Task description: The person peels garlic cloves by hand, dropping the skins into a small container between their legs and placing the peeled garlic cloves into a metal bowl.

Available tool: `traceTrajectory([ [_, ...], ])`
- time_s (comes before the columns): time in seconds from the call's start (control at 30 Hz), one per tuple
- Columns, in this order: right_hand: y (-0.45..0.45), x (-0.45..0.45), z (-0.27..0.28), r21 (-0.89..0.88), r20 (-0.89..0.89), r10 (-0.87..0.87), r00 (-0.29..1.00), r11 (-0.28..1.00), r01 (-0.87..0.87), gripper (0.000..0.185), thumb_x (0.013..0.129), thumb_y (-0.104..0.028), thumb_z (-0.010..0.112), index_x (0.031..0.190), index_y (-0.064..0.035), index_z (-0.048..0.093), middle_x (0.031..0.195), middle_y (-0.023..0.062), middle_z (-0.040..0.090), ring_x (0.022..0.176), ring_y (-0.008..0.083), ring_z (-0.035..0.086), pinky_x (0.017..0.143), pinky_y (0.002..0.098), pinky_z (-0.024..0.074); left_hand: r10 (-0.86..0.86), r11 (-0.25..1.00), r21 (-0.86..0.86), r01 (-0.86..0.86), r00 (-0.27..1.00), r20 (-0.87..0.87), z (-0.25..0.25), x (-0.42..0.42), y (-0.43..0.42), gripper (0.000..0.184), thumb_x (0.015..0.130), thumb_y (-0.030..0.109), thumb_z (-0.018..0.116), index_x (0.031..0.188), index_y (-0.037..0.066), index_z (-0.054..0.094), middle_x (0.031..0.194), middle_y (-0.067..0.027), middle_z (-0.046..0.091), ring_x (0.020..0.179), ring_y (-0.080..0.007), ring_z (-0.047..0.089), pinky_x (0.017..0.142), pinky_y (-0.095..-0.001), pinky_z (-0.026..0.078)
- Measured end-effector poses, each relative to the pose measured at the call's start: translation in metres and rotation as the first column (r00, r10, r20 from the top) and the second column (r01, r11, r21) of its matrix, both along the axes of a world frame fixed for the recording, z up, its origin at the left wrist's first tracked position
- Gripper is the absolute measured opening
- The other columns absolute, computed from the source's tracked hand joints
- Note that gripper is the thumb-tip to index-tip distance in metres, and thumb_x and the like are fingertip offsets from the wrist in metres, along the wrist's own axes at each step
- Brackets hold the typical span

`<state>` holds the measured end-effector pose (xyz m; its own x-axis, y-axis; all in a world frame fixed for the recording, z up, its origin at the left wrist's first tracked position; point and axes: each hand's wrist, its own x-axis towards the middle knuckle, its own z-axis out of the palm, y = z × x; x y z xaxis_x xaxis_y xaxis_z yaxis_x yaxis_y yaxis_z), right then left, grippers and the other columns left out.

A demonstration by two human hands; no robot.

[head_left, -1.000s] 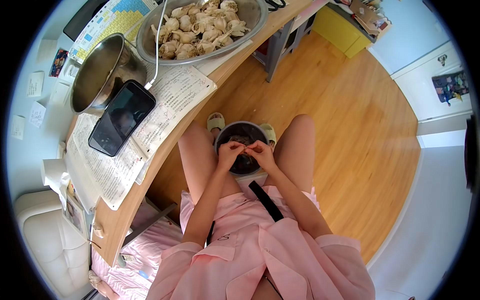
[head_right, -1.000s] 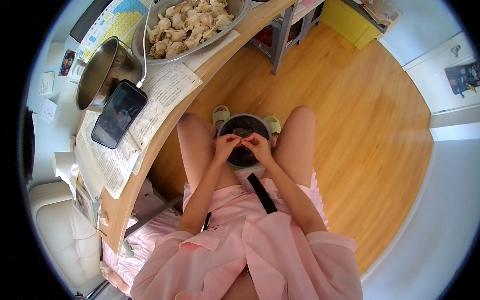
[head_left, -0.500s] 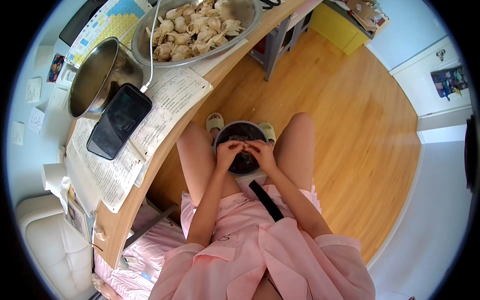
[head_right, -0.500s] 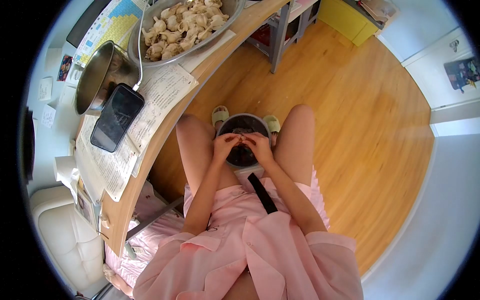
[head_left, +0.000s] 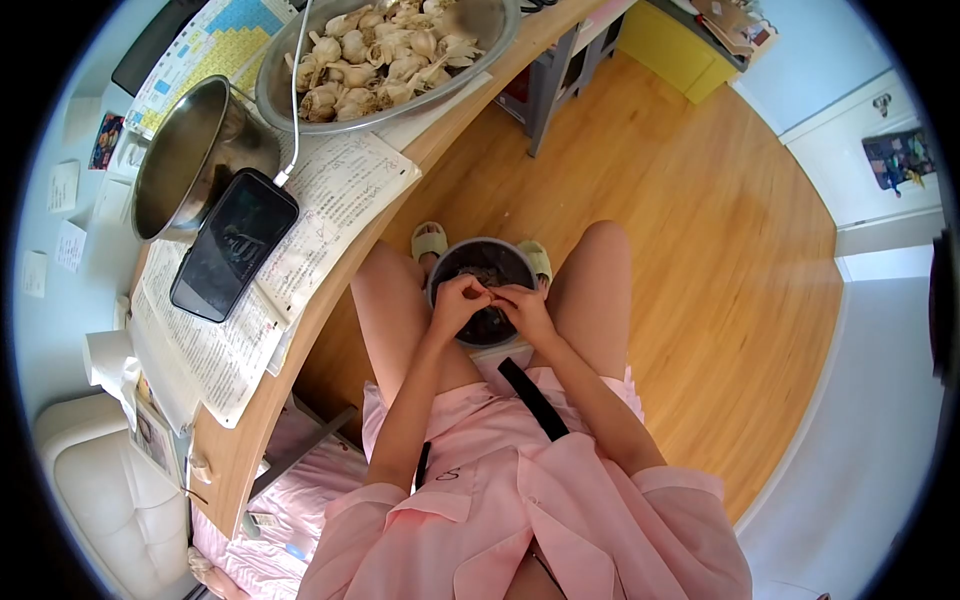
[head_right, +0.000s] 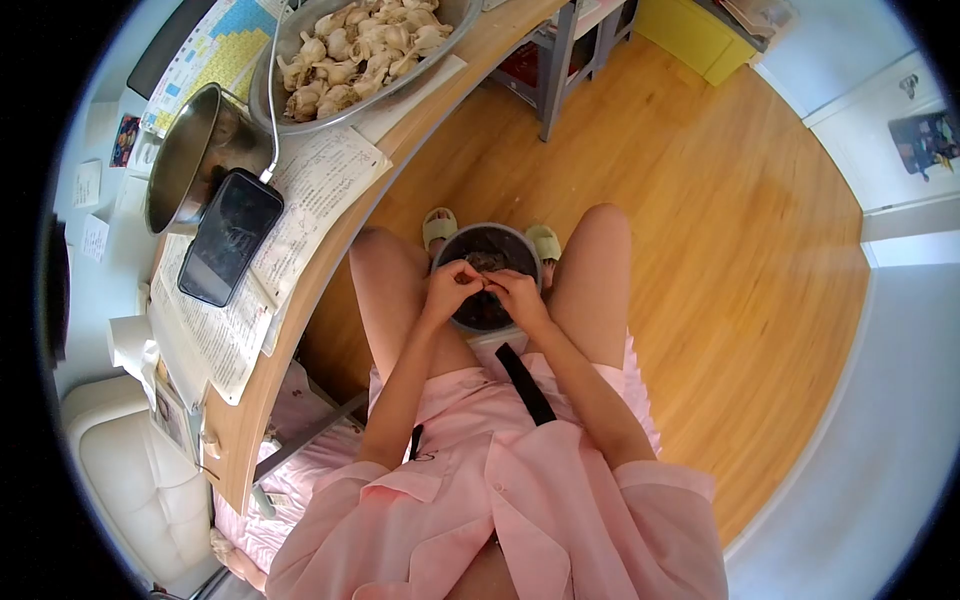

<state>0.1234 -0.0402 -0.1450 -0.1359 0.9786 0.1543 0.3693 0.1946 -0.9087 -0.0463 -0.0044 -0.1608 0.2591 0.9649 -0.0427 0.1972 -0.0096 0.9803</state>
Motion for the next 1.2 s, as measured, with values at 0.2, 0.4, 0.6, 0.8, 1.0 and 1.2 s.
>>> traceTrajectory([
  [0.2, 0.000, -0.005, -0.005, -0.074, -0.054, -0.041, 0.998, 0.997, 0.037, 0.023, 0.078, -0.002, 0.067, 0.100, 0.0035, 0.065, 0.092, 0.0174, 0.067, 0.080, 0.0250, 0.066, 0.069, 0.0298, 0.0507, 0.122, 0.991, -0.052, -0.121, 0.992, 0.020, 0.005, 0.005, -0.004, 0.008, 0.070, 0.002, 0.069, 0.070, -0.002, 0.062, 0.065, -0.0056, 0.063, 0.060, -0.0076, 0.057, 0.056, -0.0232, 0.045],
  [0.4, 0.001, -0.007, -0.014, -0.093, -0.094, -0.068, 0.993, 0.994, 0.059, 0.023, 0.079, -0.003, 0.068, 0.101, 0.0034, 0.065, 0.092, 0.0155, 0.068, 0.078, 0.0192, 0.066, 0.069, 0.0271, 0.0509, 0.219, 0.963, -0.204, -0.176, 0.952, 0.212, -0.006, 0.010, -0.007, 0.008, 0.074, 0.001, 0.066, 0.069, -0.004, 0.062, 0.067, -0.0065, 0.064, 0.061, -0.0087, 0.059, 0.057, -0.0221, 0.047],
  [0.6, 0.001, -0.010, -0.041, -0.350, -0.438, -0.171, 0.883, 0.937, 0.008, 0.026, 0.087, -0.007, 0.062, 0.110, 0.0055, 0.060, 0.095, 0.0078, 0.067, 0.087, 0.0157, 0.064, 0.076, 0.0244, 0.0509, 0.392, 0.859, -0.463, -0.221, 0.865, 0.315, -0.017, 0.001, -0.004, 0.011, 0.083, 0.005, 0.059, 0.074, 0.000, 0.059, 0.076, -0.0070, 0.064, 0.068, -0.0121, 0.062, 0.065, -0.0233, 0.052],
  [0.8, 0.002, -0.009, -0.048, -0.444, -0.656, -0.252, 0.711, 0.891, -0.094, 0.028, 0.090, -0.009, 0.058, 0.116, 0.0029, 0.056, 0.104, 0.0067, 0.063, 0.094, 0.0144, 0.062, 0.081, 0.0244, 0.0509, 0.404, 0.841, -0.484, -0.241, 0.874, 0.269, -0.013, 0.005, -0.006, 0.012, 0.085, 0.008, 0.060, 0.075, 0.002, 0.059, 0.074, -0.0061, 0.063, 0.068, -0.0119, 0.062, 0.065, -0.0234, 0.053],
  [1.0, 0.003, -0.010, -0.042, -0.418, -0.662, -0.269, 0.699, 0.907, -0.048, 0.025, 0.091, -0.011, 0.057, 0.112, 0.0024, 0.057, 0.103, 0.0079, 0.063, 0.092, 0.0155, 0.062, 0.082, 0.0270, 0.0516, 0.625, 0.690, -0.558, -0.461, 0.769, 0.136, -0.028, 0.003, -0.001, 0.016, 0.084, 0.012, 0.063, 0.075, -0.001, 0.061, 0.073, -0.0061, 0.063, 0.066, -0.0135, 0.062, 0.061, -0.0223, 0.050],
  [1.2, 0.006, 0.002, -0.049, -0.506, -0.606, -0.291, 0.740, 0.859, -0.077, 0.031, 0.091, -0.016, 0.059, 0.116, 0.0004, 0.052, 0.104, 0.0106, 0.063, 0.094, 0.0196, 0.064, 0.080, 0.0280, 0.0516, 0.371, 0.926, 0.042, -0.375, 0.886, -0.278, -0.027, 0.009, -0.001, 0.008, 0.075, 0.002, 0.065, 0.080, -0.004, 0.065, 0.071, -0.0119, 0.066, 0.067, -0.0168, 0.064, 0.062, -0.0279, 0.050],
])
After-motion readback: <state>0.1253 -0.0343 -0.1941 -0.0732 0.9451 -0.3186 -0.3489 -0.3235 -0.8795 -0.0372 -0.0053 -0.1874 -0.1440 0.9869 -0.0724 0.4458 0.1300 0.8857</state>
